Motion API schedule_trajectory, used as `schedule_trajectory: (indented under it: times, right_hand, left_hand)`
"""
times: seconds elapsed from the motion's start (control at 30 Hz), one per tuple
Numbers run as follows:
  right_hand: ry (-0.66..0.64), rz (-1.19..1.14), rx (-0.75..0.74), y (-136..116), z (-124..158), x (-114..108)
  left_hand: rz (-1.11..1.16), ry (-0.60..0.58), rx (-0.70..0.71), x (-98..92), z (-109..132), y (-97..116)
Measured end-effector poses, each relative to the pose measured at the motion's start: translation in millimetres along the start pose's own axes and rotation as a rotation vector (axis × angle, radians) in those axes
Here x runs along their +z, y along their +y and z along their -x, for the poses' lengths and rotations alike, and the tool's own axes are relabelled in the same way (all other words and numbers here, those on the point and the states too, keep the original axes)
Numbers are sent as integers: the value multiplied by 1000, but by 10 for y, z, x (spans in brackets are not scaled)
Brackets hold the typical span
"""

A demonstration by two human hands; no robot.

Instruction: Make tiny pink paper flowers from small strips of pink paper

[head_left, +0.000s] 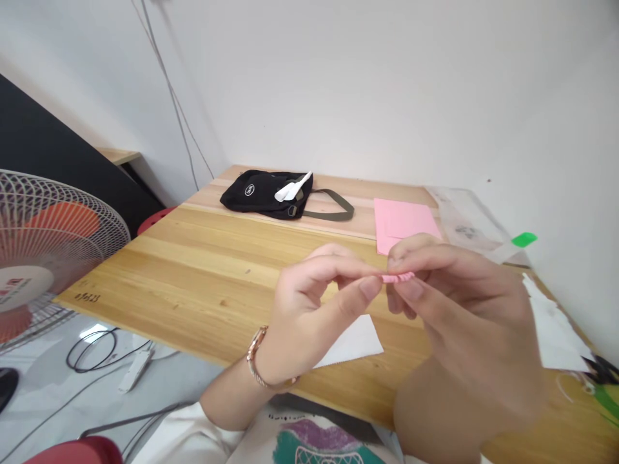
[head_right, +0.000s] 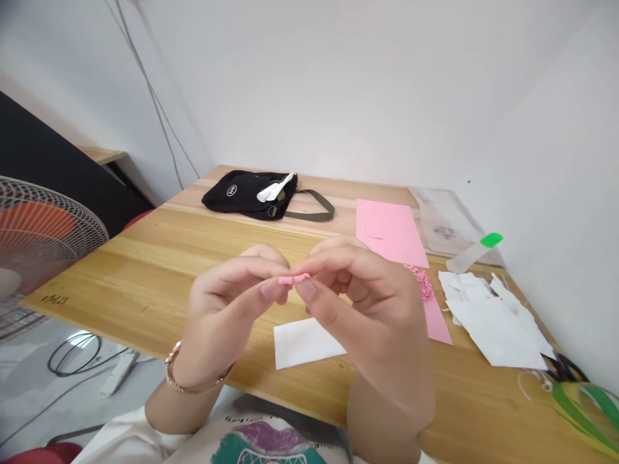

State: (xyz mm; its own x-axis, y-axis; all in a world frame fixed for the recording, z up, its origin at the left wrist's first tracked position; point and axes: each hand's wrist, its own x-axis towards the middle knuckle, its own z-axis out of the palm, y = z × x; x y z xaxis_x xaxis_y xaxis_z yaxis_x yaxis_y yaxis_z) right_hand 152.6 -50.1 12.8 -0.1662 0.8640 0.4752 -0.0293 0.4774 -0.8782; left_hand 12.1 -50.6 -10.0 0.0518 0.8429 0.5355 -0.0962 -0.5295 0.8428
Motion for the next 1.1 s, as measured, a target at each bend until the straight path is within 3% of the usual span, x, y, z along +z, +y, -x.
schedule_trajectory:
  times: [0.17,0.27,0.6,0.7,0.9,1.1]
  right_hand:
    - [132,-21,-66,-10,37,54]
    - [245,-1,-138,-19,74,122]
    - [356,46,-250,-64,128,197]
    - [377,11,-317,-54,124,219]
    - [329,-11,-250,-65,139,227]
    - [294,-35,-183,-37,124,201]
  left_hand:
    - [-160,217,235,95,71,-3]
    - [-208,280,367,172,73,8]
    - [-220,386,486,265,40,93]
    - [-205,398,500,299,59,95]
    - [-147,390,426,322,50,87]
    - [-70,269,321,266,25,81]
